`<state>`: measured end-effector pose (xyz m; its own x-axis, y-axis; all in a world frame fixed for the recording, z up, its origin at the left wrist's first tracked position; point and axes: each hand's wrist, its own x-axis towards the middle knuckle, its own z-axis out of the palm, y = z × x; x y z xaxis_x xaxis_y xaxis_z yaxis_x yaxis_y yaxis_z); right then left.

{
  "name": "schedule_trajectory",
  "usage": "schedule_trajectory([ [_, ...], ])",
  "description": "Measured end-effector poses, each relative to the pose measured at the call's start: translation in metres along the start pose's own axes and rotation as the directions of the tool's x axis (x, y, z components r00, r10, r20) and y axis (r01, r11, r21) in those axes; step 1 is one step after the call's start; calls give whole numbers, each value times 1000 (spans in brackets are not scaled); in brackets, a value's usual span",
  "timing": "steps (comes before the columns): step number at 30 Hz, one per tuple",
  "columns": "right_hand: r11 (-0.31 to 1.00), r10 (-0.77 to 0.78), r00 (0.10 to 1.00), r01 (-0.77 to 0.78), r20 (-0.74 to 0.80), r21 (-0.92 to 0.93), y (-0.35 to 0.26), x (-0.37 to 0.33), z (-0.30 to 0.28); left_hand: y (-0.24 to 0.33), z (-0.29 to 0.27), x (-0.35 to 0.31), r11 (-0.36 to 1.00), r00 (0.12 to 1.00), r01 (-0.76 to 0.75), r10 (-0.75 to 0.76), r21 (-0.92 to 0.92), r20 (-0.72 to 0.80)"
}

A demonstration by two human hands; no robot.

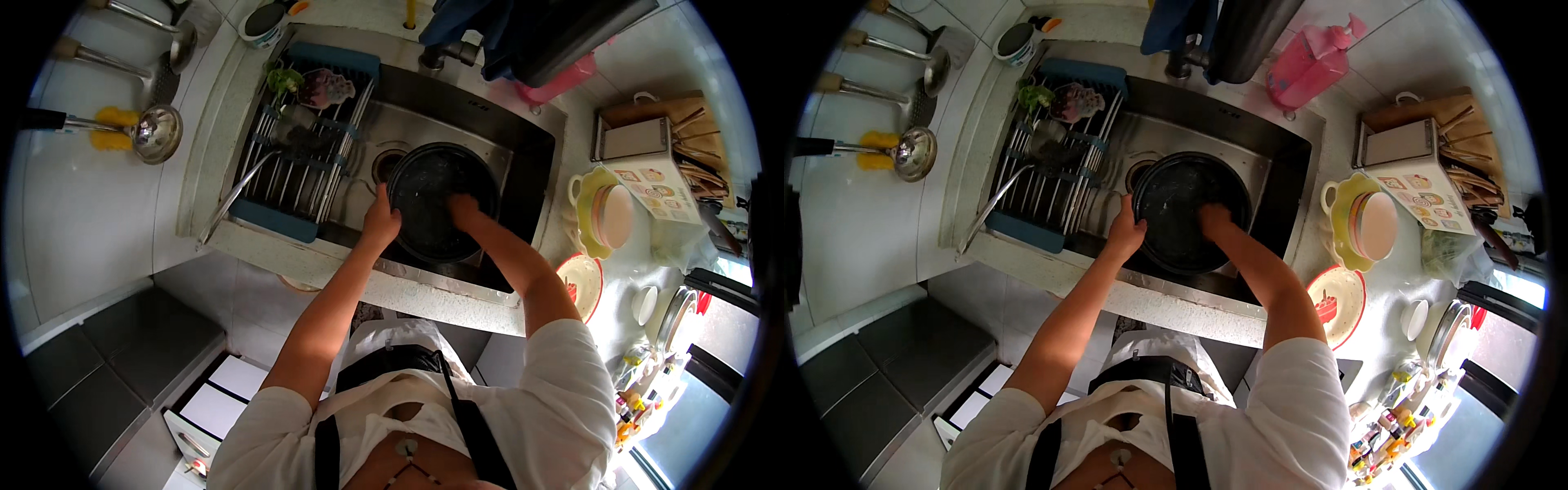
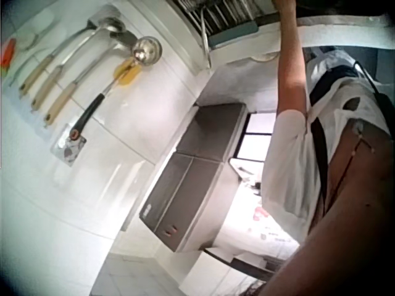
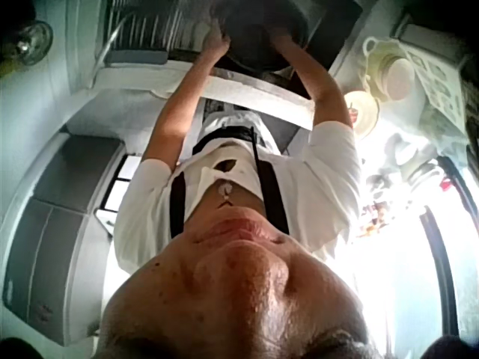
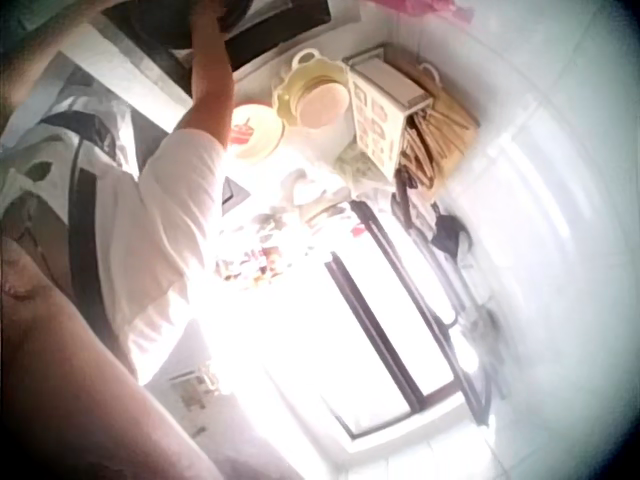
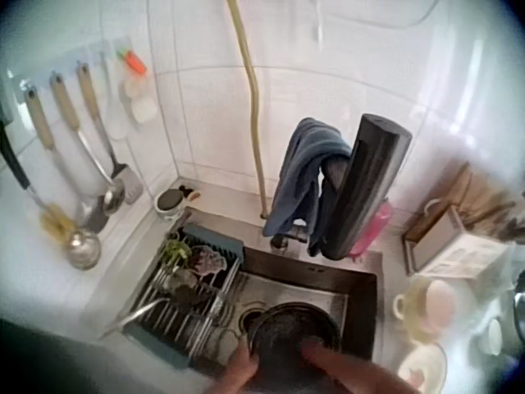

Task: The person washes the inside and outside of a large pot using a yellow sponge, rinses it under running water, and then rinses several plates and bowls one by one before placing them on the counter.

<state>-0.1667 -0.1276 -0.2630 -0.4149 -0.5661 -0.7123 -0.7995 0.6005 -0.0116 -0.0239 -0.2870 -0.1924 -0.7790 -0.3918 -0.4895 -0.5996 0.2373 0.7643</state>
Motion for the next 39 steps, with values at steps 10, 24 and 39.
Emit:
schedule_trajectory([
  [10,-443,143,969,243,-200,863,-76,0,-24,-17,9,10,994,998,-66,66,-86,4],
  [24,-393,734,665,581,-137,713,-114,33,-62,18,-18,-5,669,924,382,-296,-638,242],
  [39,942,-132,985,89,115,325,-19,-117,-62,-18,10,8,993,974,-119,121,21,-190],
])
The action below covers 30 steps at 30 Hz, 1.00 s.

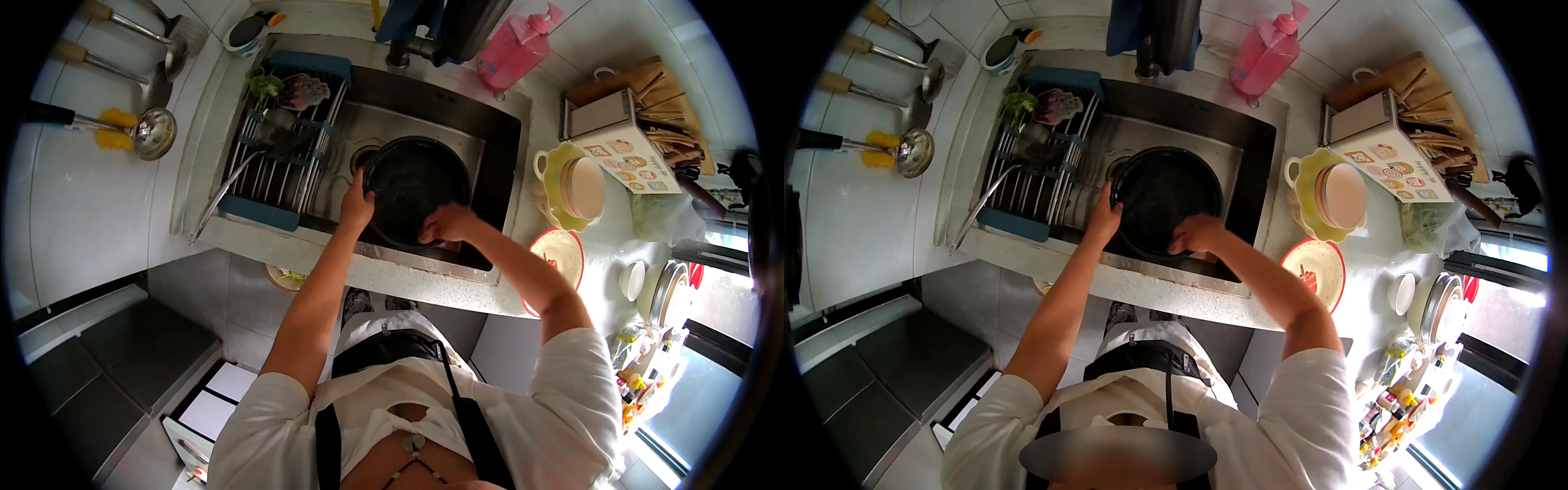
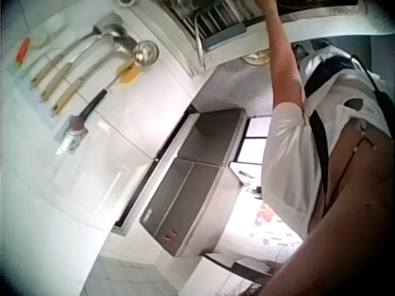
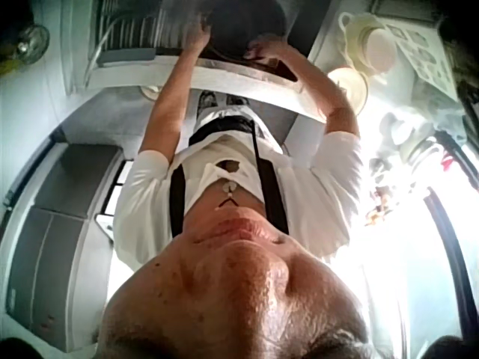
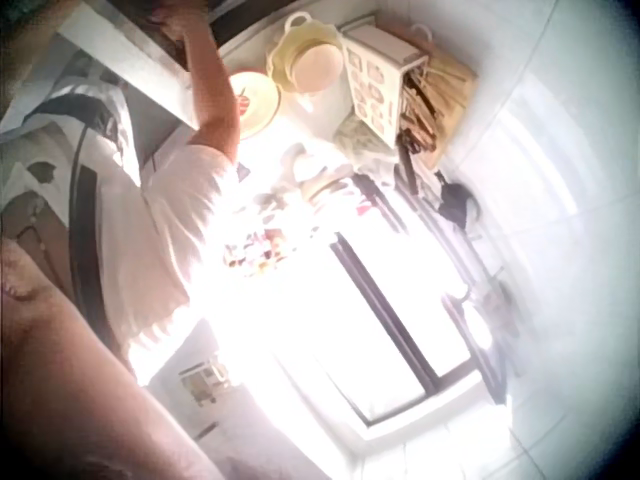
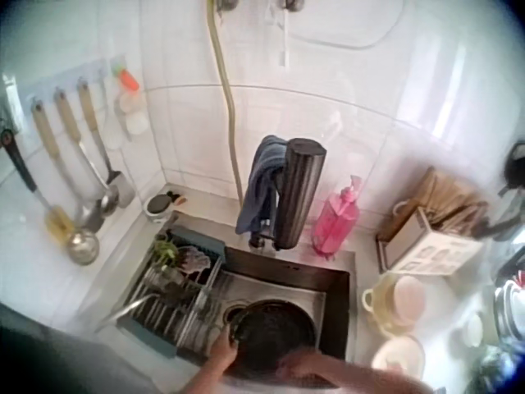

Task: The person washes the inside and outside of a large pot using a yellow sponge, rinses it under running water, and then rinses several plates and bowls one by one before placing them on the counter.

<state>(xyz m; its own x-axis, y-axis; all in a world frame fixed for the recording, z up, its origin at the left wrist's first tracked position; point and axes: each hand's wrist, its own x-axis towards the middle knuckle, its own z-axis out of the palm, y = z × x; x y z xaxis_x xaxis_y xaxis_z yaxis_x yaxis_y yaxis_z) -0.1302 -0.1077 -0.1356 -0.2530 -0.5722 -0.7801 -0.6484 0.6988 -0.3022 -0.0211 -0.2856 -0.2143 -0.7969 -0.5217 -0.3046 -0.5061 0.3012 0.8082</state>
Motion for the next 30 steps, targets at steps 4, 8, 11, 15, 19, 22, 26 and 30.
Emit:
schedule_trajectory([
  [4,713,-116,949,-126,-293,-690,33,9,-34,3,-1,-1,999,1000,2,0,-37,29],
  [8,488,-645,666,-17,-374,-873,43,39,-73,25,-13,-8,1000,998,22,-22,-3,62],
  [11,322,-891,398,216,-218,-922,18,70,-82,31,-16,-10,997,996,63,-66,38,67],
  [15,301,-804,578,199,-136,-933,25,91,-67,16,-10,-6,999,998,43,-43,7,54],
  [19,314,-480,863,4,-155,-949,58,84,-25,18,-10,-7,1000,999,3,-4,26,41],
  [22,378,-273,942,-79,-193,-922,46,75,-8,19,-8,-7,998,999,12,-16,68,51],
  [26,817,105,986,-161,-131,-554,33,91,27,25,-9,-5,987,981,125,-138,101,138],
  [30,837,-265,960,183,-90,-516,50,123,84,16,-1,-2,988,985,122,-132,97,112],
])
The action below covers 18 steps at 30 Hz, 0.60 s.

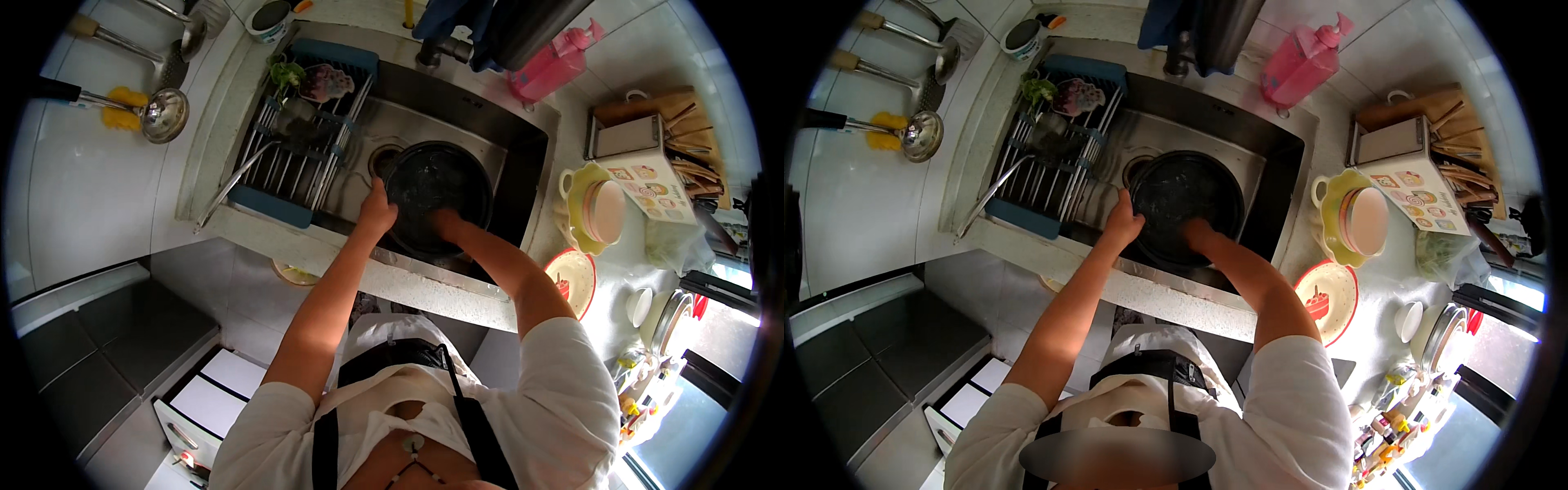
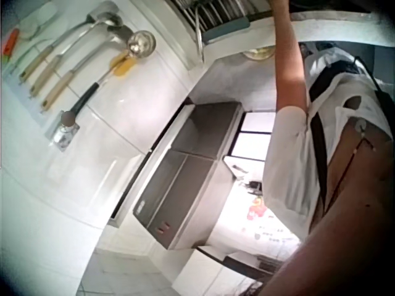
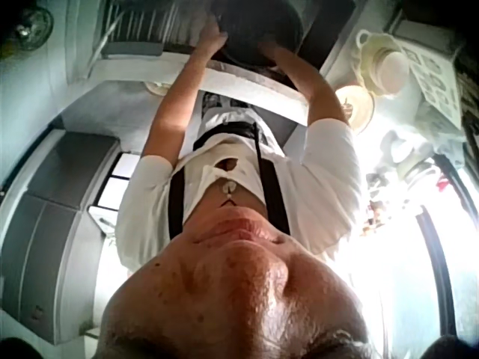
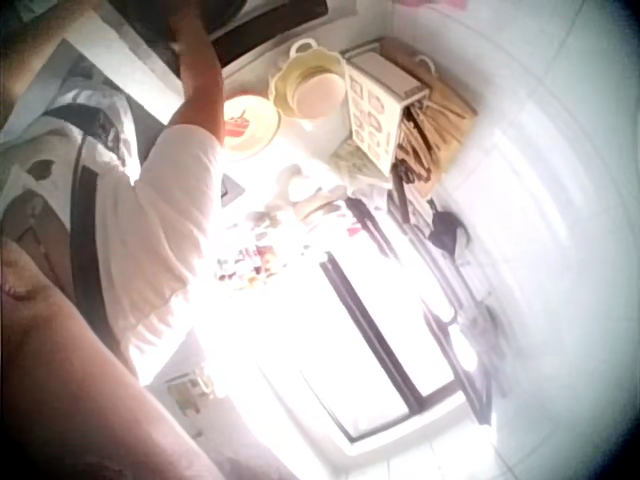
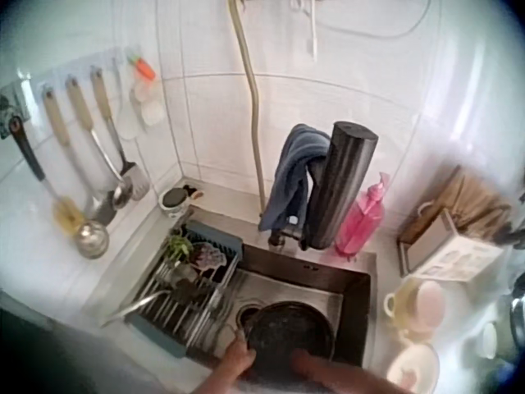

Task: The person washes the inside and outside of a large pot using a yellow sponge, rinses it under running water, and then rinses several plates and bowls one by one before placing them on the counter.

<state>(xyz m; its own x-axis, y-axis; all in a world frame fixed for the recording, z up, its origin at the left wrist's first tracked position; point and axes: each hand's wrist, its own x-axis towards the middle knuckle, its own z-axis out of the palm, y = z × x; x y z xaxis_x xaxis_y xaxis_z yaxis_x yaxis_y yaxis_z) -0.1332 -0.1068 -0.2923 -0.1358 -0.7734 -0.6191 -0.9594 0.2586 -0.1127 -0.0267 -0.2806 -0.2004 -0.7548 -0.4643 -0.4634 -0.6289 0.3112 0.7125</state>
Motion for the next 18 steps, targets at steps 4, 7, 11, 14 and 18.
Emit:
schedule_trajectory([
  [4,983,-63,994,78,-92,164,-14,21,-7,-2,3,-1,999,999,-39,40,10,-23],
  [7,995,-99,992,98,-75,-11,-19,39,-22,8,-7,-5,1000,999,-5,5,5,33],
  [11,980,-170,960,142,-224,-136,-9,34,-96,2,-3,-5,999,1000,-19,18,34,25],
  [14,999,-26,970,34,-241,29,32,52,-91,13,-4,-6,999,999,6,-7,33,37],
  [18,922,101,988,-48,120,-383,38,20,-84,-2,0,-2,1000,1000,0,-1,7,26],
])
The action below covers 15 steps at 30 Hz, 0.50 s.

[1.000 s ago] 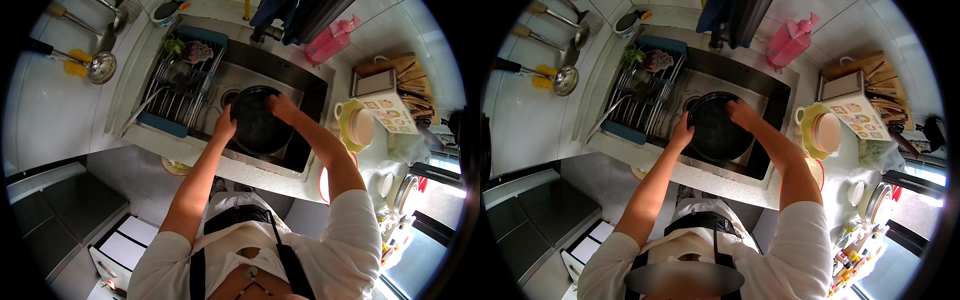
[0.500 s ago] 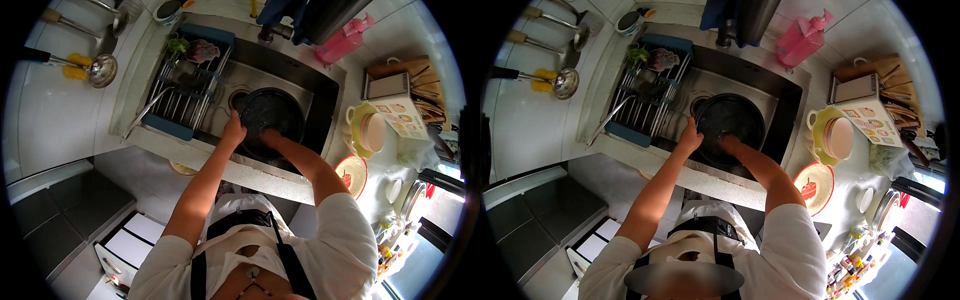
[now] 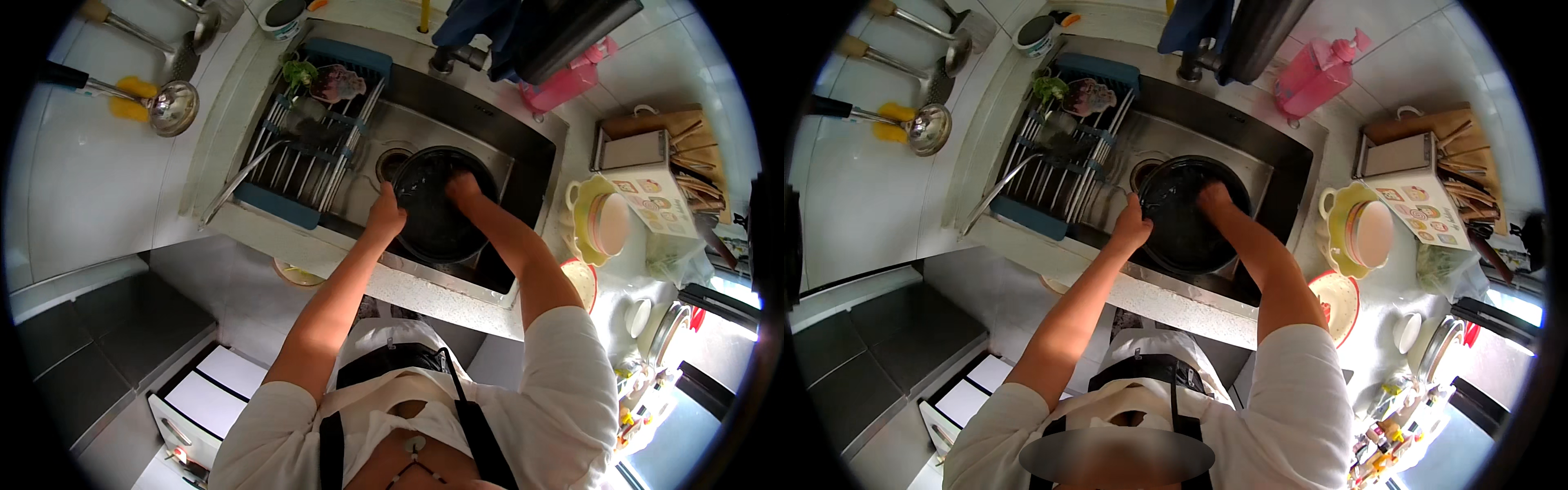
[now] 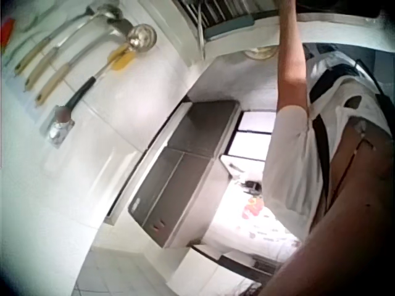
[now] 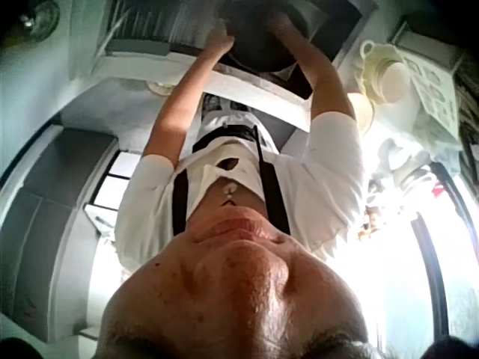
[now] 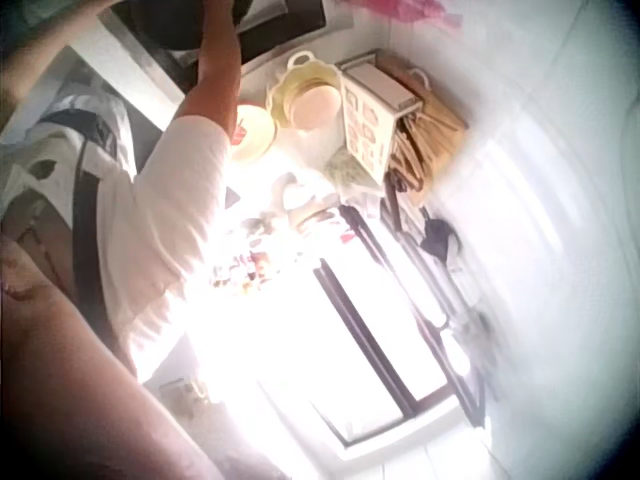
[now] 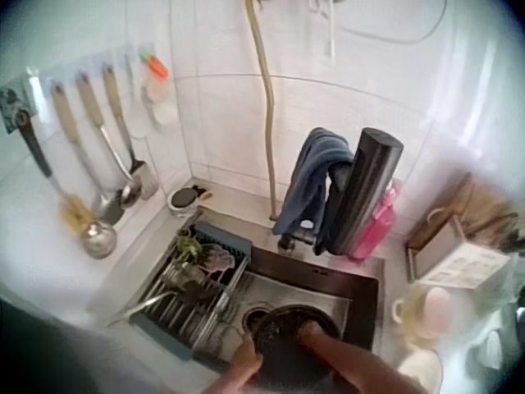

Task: The person washes the inside and outside of a large pot using a yellow sponge, rinses it under running water, and then rinses several plates and bowls one by one before placing them on the counter.

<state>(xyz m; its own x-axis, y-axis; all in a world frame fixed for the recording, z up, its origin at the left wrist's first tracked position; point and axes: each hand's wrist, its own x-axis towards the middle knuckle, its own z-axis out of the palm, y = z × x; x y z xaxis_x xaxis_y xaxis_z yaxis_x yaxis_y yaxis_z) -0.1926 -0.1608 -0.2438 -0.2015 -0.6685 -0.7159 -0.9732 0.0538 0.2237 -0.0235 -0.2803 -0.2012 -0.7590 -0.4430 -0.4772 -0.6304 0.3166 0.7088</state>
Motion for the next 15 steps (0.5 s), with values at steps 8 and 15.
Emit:
schedule_trajectory([
  [8,718,-64,987,-57,148,693,-79,-10,7,-4,3,2,999,999,16,-15,37,-31],
  [15,-855,510,831,461,221,239,-47,20,-16,6,0,0,998,999,-30,29,59,24],
])
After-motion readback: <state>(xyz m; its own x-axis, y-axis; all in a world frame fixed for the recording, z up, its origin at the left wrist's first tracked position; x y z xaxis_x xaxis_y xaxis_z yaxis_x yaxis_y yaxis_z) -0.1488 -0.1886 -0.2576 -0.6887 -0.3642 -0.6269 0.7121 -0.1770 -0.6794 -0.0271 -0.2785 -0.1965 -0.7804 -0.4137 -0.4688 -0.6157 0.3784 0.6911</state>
